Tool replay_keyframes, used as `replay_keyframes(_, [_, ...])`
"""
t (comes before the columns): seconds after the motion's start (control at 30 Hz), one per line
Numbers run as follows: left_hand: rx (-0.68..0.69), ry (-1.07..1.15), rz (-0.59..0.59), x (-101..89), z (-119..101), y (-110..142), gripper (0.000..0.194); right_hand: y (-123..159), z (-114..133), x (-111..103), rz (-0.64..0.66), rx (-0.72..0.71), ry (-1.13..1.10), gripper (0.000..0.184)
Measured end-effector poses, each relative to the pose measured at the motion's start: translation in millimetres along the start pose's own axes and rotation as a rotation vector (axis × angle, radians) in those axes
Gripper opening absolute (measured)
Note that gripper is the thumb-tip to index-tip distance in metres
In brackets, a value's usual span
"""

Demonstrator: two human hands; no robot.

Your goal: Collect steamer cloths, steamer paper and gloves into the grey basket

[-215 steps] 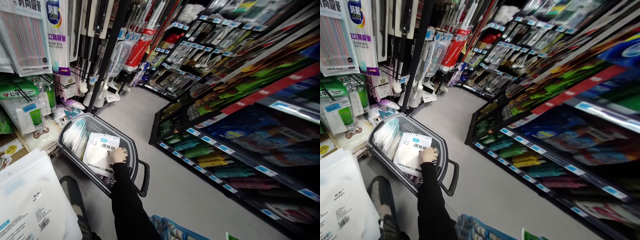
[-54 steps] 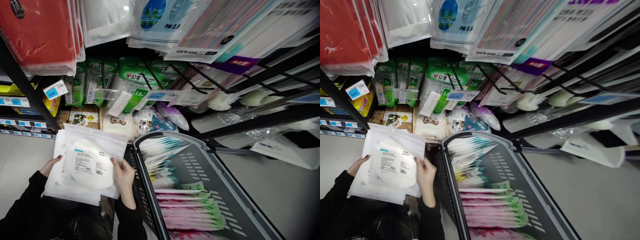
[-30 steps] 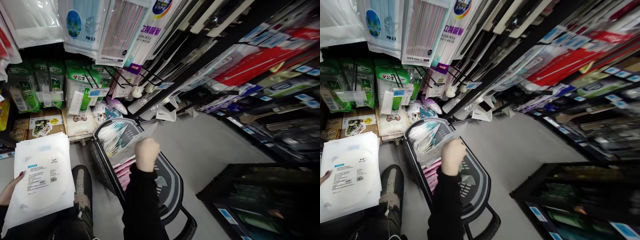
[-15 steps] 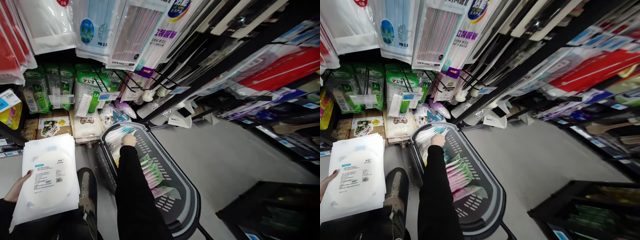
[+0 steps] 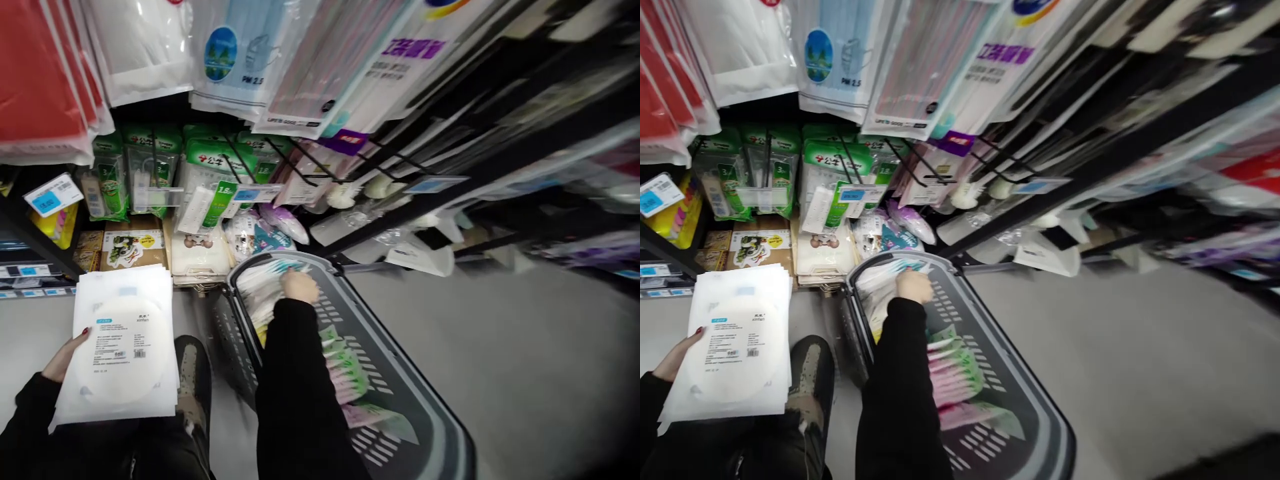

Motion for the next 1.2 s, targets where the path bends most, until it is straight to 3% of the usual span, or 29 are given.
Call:
replay_keyframes(0.07, [0.035, -0.002, 0.010, -0.5, -2, -2, 0.076, 30, 1, -9, -0.015, -0.057, -0.047, 0.045])
replay_keyframes(0.1, [0.049, -0.003, 0.010, -0.8, -3, -3, 0.074, 53, 3, -9, 0.005, -0.151, -0.094, 0.044])
replay_keyframes(0.17, [0.057, -0.001, 0.008, -0.9, -4, -4, 0.071, 123, 16, 4, 0.231, -0.549, -0.314, 0.032])
replay_keyframes(0.23, [0.044, 0.001, 0.014, 0.5, -3, -4, 0.069, 199, 13, 36, 0.588, -0.812, -0.365, 0.028])
replay_keyframes(0.27, [0.034, 0.003, 0.023, 1.9, -3, -4, 0.069, 226, 5, 53, 0.647, -0.821, -0.302, 0.032])
replay_keyframes(0.33, [0.022, 0.007, 0.051, 5.4, -2, -2, 0.069, 255, -8, 82, 0.613, -0.775, -0.220, 0.046])
replay_keyframes(0.4, [0.025, 0.018, 0.092, 8.4, -2, 0, 0.069, 264, -15, 106, 0.610, -0.699, -0.212, 0.052])
replay_keyframes(0.53, [0.042, 0.046, 0.126, 3.6, -2, 0, 0.070, 259, -17, 134, 0.739, -0.598, -0.316, 0.034])
replay_keyframes(0.7, [0.039, 0.078, 0.099, -10.8, 0, -3, 0.073, 257, -19, 143, 0.813, -0.603, -0.503, 0.030])
replay_keyframes(0.87, [0.020, 0.169, 0.170, 0.2, -2, 2, 0.079, 257, -24, 146, 0.841, -0.597, -0.587, 0.031])
replay_keyframes(1.0, [0.013, 0.182, 0.188, 6.6, -4, 5, 0.077, 256, -30, 135, 0.777, -0.666, -0.618, 0.033])
replay_keyframes(1.13, [0.001, 0.159, 0.161, 5.8, -1, 4, 0.077, 257, -38, 119, 0.571, -0.792, -0.613, 0.033])
replay_keyframes(1.2, [-0.002, 0.151, 0.158, 5.1, 0, 3, 0.077, 255, -40, 117, 0.499, -0.787, -0.632, 0.033])
Point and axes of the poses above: each hand's wrist, its own y-axis away from the middle knuckle, its own x-axis out of the palm, z = x × y, the point moved 8 cm from there along -y, towards the middle knuckle, and after that the axes turned 15 degrees about x, right-handed, at the moved point
